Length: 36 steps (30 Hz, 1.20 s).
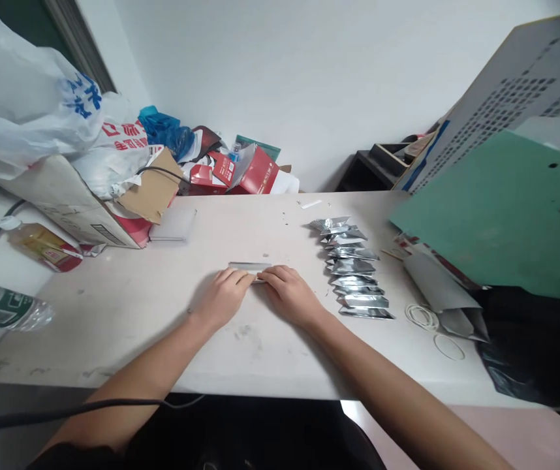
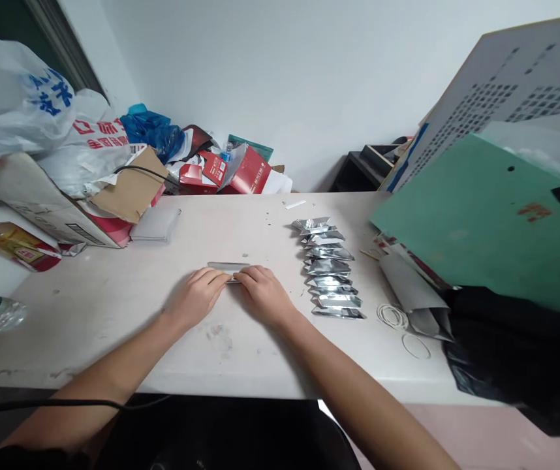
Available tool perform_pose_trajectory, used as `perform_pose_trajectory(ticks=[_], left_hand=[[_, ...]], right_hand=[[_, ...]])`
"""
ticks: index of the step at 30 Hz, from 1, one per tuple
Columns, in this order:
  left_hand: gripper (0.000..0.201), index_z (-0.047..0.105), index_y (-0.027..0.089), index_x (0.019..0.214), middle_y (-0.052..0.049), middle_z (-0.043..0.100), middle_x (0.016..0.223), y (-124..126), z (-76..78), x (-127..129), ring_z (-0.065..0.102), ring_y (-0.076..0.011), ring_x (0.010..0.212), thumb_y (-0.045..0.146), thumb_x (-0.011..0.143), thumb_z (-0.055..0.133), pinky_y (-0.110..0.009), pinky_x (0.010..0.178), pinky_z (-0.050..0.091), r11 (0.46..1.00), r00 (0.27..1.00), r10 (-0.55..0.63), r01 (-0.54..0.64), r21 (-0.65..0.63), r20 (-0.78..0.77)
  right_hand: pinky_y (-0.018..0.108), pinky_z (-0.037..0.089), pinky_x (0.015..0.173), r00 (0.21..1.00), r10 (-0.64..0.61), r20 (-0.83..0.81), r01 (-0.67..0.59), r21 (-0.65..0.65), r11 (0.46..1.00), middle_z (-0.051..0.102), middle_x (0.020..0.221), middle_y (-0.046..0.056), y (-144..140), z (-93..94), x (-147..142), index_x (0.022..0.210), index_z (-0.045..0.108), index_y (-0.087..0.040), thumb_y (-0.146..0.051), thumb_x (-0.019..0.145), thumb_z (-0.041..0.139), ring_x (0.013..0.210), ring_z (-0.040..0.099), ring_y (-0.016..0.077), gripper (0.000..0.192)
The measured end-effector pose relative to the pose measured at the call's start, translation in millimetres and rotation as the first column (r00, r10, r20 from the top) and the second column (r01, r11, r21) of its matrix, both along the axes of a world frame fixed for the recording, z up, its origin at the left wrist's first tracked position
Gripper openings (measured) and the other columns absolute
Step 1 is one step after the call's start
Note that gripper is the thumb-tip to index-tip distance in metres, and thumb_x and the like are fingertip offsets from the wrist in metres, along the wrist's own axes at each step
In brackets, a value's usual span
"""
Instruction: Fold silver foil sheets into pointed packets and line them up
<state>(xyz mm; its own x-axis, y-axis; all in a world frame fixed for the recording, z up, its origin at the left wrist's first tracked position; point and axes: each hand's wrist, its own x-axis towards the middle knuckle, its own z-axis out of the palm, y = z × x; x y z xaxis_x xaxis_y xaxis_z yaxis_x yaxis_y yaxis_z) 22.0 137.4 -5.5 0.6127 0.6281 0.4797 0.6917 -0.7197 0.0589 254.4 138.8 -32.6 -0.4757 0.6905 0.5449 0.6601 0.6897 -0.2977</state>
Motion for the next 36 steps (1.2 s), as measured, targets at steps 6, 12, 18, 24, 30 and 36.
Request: perform_pose_trajectory(ticks=[6, 12, 18, 24, 30, 36], left_hand=[[0.022, 0.072, 0.021, 0.124, -0.005, 0.08, 0.114, -3.1, -3.1, -3.8, 0.075, -0.0204, 0.106, 0.013, 0.108, 0.059, -0.038, 0.099, 0.063, 0.999, 0.995, 0.008, -0.004, -0.034, 0.102], [0.028, 0.072, 0.024, 0.131, -0.004, 0.079, 0.116, -2.3, -1.6, -2.7, 0.075, -0.0215, 0.109, 0.015, 0.106, 0.062, -0.041, 0.099, 0.064, 0.996, 0.993, -0.02, 0.03, -0.09, 0.113], [0.032, 0.074, 0.022, 0.129, -0.005, 0.079, 0.114, -4.8, -1.3, -1.3, 0.075, -0.0207, 0.106, 0.008, 0.107, 0.055, -0.04, 0.097, 0.065, 0.996, 0.991, -0.014, 0.025, -0.087, 0.132], [0.027, 0.073, 0.023, 0.131, -0.005, 0.079, 0.115, -3.4, -0.9, -1.2, 0.075, -0.0213, 0.107, 0.016, 0.109, 0.06, -0.042, 0.101, 0.064, 0.996, 0.993, -0.005, 0.016, -0.088, 0.122], [0.026, 0.071, 0.021, 0.131, -0.006, 0.078, 0.114, -5.8, -1.5, -0.6, 0.074, -0.0227, 0.108, 0.017, 0.108, 0.06, -0.044, 0.101, 0.065, 0.996, 0.993, -0.012, 0.022, -0.086, 0.118], [0.026, 0.071, 0.02, 0.13, -0.007, 0.078, 0.115, -4.3, -2.9, 0.0, 0.074, -0.0229, 0.109, 0.015, 0.108, 0.057, -0.045, 0.104, 0.064, 0.997, 0.997, -0.035, 0.039, -0.06, 0.066]], right_hand=[[0.047, 0.06, 0.097, 0.998, 0.055, -0.041, -0.056, -0.014, 0.998, 0.075, 0.123, 0.013, -8.4, 0.2, 1.3, 0.137, 0.068, -0.021, -0.011, 0.105, 0.055, 0.113, 0.069, 0.0278, 0.037], [0.046, 0.06, 0.09, 0.999, 0.04, -0.035, -0.041, -0.043, 0.998, 0.074, 0.114, 0.012, -4.5, 4.2, 0.4, 0.133, 0.071, -0.023, -0.017, 0.109, 0.052, 0.104, 0.068, 0.027, 0.031], [0.045, 0.059, 0.089, 0.997, 0.056, -0.061, -0.058, -0.033, 0.998, 0.074, 0.114, 0.011, -5.2, 4.2, 1.7, 0.131, 0.073, -0.022, -0.015, 0.108, 0.052, 0.105, 0.068, 0.0264, 0.032], [0.047, 0.058, 0.093, 0.997, 0.03, -0.068, -0.034, -0.058, 0.998, 0.076, 0.12, 0.011, -2.9, -2.0, 2.1, 0.136, 0.071, -0.025, -0.016, 0.108, 0.054, 0.11, 0.07, 0.0271, 0.035], [0.048, 0.059, 0.092, 0.998, 0.039, -0.051, -0.042, -0.051, 0.998, 0.077, 0.12, 0.011, -3.8, -2.1, 2.5, 0.136, 0.071, -0.026, -0.017, 0.108, 0.053, 0.111, 0.07, 0.0283, 0.034], [0.046, 0.057, 0.09, 0.999, 0.039, -0.025, -0.04, -0.061, 0.997, 0.077, 0.118, 0.011, -1.6, -0.7, 2.2, 0.133, 0.07, -0.021, -0.016, 0.109, 0.051, 0.108, 0.069, 0.0272, 0.032]])
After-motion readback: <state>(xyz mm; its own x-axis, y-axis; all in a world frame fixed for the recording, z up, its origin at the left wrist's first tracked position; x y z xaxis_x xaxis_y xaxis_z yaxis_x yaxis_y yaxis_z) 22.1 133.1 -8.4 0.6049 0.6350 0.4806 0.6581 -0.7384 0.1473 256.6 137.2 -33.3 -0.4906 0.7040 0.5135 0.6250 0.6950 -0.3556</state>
